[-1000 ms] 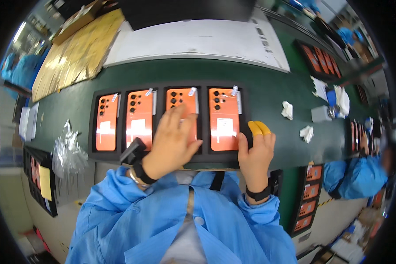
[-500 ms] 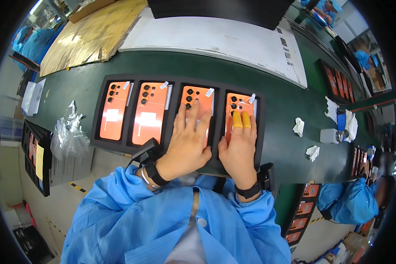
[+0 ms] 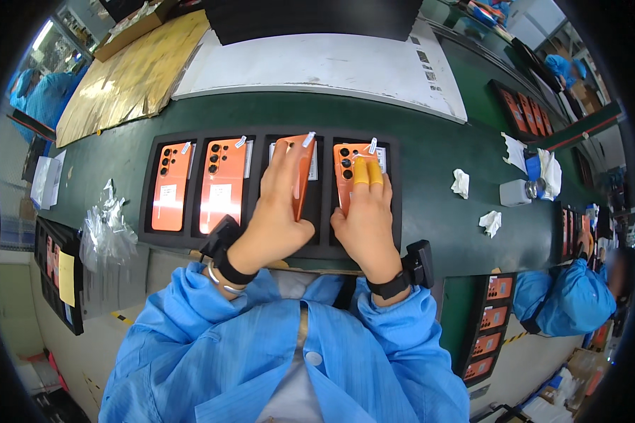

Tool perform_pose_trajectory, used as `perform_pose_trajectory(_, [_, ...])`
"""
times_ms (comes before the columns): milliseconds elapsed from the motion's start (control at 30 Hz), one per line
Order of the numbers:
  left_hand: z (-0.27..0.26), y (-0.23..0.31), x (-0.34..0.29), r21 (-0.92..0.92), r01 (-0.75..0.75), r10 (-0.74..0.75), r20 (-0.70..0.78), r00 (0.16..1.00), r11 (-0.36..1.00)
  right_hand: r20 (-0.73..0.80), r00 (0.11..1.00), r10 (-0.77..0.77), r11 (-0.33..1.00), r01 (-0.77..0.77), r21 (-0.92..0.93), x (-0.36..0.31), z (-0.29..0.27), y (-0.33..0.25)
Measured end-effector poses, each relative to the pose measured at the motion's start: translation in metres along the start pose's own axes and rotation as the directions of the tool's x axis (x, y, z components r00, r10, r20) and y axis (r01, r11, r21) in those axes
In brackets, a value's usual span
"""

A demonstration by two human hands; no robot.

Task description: Cleaning and inspecting the back, camera lenses, and edges of several orange smartphones on an assembly line using a cloth and protective film.

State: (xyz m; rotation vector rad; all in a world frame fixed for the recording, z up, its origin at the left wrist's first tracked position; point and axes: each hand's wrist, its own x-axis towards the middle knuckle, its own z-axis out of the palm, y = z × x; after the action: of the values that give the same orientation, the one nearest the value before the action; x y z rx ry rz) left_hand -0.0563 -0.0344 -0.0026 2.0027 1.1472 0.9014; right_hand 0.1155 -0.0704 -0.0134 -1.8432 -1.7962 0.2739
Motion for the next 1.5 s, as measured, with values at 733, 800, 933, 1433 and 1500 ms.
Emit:
perform_pose_trajectory(733, [-0.034, -0.024, -0.033, -0.239, 0.006, -0.021, -0.058, 0.998, 0.971, -0.038, 0.975, 0.217, 0.916, -0.19, 0.352, 0.003, -0.049, 0.014])
perform_pose_trajectory(800, [-0.027, -0.022, -0.033, -0.298, 0.026, -0.041, -0.044, 0.998, 0.954, -0.017, 0.965, 0.26, 0.819, -0.211, 0.534, -0.002, -0.054, 0.005])
perform_pose_trajectory(933, [-0.018, -0.015, -0.033, -0.369, 0.026, -0.048, -0.05, 0.998, 0.929, -0.045, 0.995, 0.094, 0.783, -0.046, 0.62, 0.001, -0.042, -0.032])
perform_pose_trajectory(1433, [-0.024, -0.031, -0.039, -0.379, -0.107, 0.149, 0.083, 0.985, 0.919, 0.121, 0.991, 0.065, 0.773, -0.126, 0.621, 0.002, 0.012, -0.062])
perform_pose_trajectory(1500, [-0.03, -0.028, -0.035, -0.393, -0.087, 0.154, 0.141, 0.978, 0.915, 0.072, 0.994, 0.081, 0.683, -0.108, 0.723, -0.002, 0.023, -0.054])
